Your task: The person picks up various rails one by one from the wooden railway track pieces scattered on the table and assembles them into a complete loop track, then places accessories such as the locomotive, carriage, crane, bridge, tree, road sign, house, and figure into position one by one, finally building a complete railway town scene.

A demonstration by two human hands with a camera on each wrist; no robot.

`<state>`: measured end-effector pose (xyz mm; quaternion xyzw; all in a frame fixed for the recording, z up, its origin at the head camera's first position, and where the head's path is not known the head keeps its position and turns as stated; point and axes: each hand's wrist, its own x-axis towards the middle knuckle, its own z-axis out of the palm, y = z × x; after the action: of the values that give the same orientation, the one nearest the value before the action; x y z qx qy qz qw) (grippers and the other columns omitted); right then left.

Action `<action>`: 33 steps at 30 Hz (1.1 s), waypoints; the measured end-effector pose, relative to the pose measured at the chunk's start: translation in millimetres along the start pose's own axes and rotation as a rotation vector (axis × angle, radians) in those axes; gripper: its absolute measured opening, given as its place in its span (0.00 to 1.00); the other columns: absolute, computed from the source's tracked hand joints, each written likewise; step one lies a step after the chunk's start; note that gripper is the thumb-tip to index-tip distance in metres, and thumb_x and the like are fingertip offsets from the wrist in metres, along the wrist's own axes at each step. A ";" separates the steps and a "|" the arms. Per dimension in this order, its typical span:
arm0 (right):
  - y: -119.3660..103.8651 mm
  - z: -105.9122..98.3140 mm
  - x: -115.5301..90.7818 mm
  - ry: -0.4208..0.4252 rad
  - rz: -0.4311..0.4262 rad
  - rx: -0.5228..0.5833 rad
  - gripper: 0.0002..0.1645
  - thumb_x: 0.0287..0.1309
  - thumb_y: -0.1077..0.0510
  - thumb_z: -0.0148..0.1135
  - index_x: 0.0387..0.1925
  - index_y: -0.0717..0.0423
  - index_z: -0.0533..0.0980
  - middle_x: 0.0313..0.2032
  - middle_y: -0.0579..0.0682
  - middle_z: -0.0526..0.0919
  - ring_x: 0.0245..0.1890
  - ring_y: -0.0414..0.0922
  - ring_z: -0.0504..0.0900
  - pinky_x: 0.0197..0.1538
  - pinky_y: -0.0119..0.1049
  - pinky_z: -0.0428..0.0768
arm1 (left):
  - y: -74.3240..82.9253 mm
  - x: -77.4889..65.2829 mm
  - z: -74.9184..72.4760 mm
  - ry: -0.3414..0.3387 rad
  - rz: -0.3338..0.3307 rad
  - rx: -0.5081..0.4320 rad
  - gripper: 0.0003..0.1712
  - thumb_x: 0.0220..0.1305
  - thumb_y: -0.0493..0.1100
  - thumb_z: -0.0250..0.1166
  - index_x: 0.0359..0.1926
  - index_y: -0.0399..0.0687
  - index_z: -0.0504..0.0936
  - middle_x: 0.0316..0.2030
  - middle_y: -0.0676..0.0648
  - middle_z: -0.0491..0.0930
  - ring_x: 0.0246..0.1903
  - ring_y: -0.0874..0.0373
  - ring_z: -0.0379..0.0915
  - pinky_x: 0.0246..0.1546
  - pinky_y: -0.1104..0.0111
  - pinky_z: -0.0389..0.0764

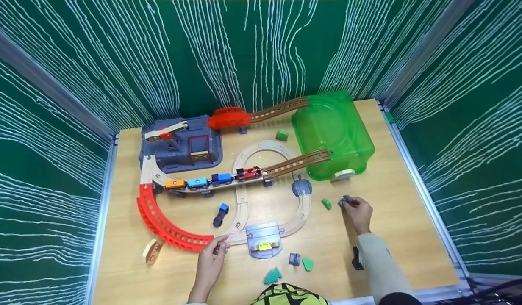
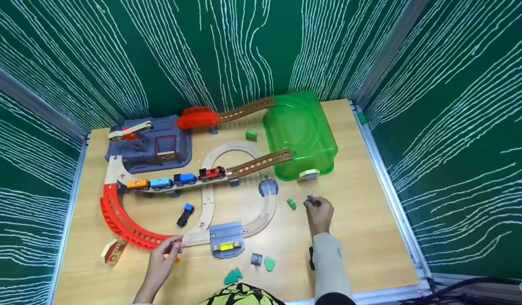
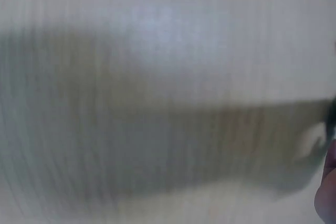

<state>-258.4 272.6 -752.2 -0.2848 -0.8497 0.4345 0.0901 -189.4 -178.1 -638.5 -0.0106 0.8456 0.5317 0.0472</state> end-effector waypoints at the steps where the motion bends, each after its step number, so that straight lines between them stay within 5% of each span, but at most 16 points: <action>1: 1.2 0.6 -0.9 -0.007 0.007 -0.011 0.10 0.45 0.65 0.63 0.33 0.65 0.78 0.32 0.60 0.80 0.32 0.49 0.78 0.30 0.29 0.76 | -1.2 -0.8 0.4 -0.003 -0.001 -0.003 0.13 0.57 0.30 0.54 0.42 0.42 0.78 0.27 0.49 0.79 0.26 0.61 0.74 0.28 0.73 0.76; 6: 2.9 1.6 -2.9 -0.024 0.022 -0.037 0.11 0.48 0.66 0.60 0.36 0.66 0.76 0.36 0.62 0.79 0.37 0.53 0.77 0.39 0.43 0.76 | -3.2 -1.2 4.2 -0.010 0.020 -0.012 0.12 0.57 0.30 0.54 0.42 0.41 0.78 0.27 0.48 0.79 0.26 0.58 0.75 0.28 0.71 0.76; 12: 0.7 -3.0 -8.8 -0.066 0.043 0.085 0.15 0.48 0.68 0.59 0.41 0.67 0.73 0.42 0.63 0.76 0.44 0.55 0.75 0.47 0.43 0.73 | -1.8 -2.9 13.7 -0.084 0.022 0.028 0.12 0.57 0.31 0.55 0.42 0.43 0.78 0.27 0.51 0.79 0.26 0.63 0.73 0.28 0.73 0.75; 17: -7.6 -18.5 -25.2 0.020 -0.014 0.170 0.23 0.47 0.69 0.59 0.48 0.67 0.67 0.47 0.62 0.69 0.51 0.56 0.67 0.53 0.46 0.68 | -0.8 -9.0 22.9 -0.282 -0.005 0.067 0.10 0.57 0.37 0.56 0.40 0.44 0.79 0.29 0.54 0.78 0.30 0.64 0.71 0.31 0.72 0.74; 22: -32.5 -30.5 -62.1 0.155 -0.281 0.199 0.20 0.45 0.70 0.58 0.44 0.66 0.69 0.41 0.57 0.70 0.42 0.49 0.66 0.41 0.40 0.67 | -2.3 -15.0 33.1 -0.517 -0.023 0.098 0.08 0.57 0.43 0.58 0.38 0.49 0.79 0.33 0.54 0.77 0.33 0.62 0.72 0.33 0.69 0.73; 24: -43.7 -26.4 -84.1 0.074 -0.384 0.204 0.18 0.45 0.69 0.59 0.42 0.63 0.70 0.39 0.54 0.70 0.38 0.45 0.67 0.37 0.36 0.67 | -2.7 -15.6 35.5 -0.560 -0.030 0.108 0.10 0.57 0.46 0.58 0.39 0.48 0.78 0.34 0.54 0.77 0.33 0.61 0.72 0.33 0.69 0.73; 27: -55.1 -13.8 -120.7 -0.201 -0.461 0.201 0.21 0.43 0.66 0.64 0.43 0.58 0.70 0.41 0.50 0.70 0.39 0.43 0.68 0.39 0.34 0.69 | -2.5 -16.6 38.3 -0.577 -0.033 0.119 0.12 0.58 0.48 0.58 0.40 0.48 0.78 0.34 0.54 0.76 0.33 0.61 0.72 0.33 0.69 0.73; 30: -59.5 1.5 -151.0 -0.491 -0.507 0.062 0.26 0.41 0.58 0.68 0.46 0.51 0.70 0.45 0.45 0.70 0.44 0.42 0.68 0.46 0.42 0.70 | -1.4 -18.4 39.7 -0.567 -0.024 0.124 0.11 0.58 0.47 0.57 0.40 0.47 0.78 0.34 0.54 0.76 0.33 0.61 0.72 0.34 0.68 0.74; 33: -57.1 14.1 -168.5 -0.653 -0.631 -0.122 0.28 0.38 0.52 0.69 0.46 0.51 0.72 0.45 0.42 0.71 0.44 0.41 0.67 0.47 0.43 0.70 | -1.7 -21.9 40.1 -0.557 -0.005 0.121 0.10 0.59 0.44 0.57 0.40 0.47 0.77 0.34 0.54 0.76 0.33 0.61 0.72 0.34 0.68 0.73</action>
<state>-148.8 141.9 -699.7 0.1349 -0.9029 0.4018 -0.0714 -164.7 -143.5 -655.3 0.1367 0.8304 0.4624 0.2793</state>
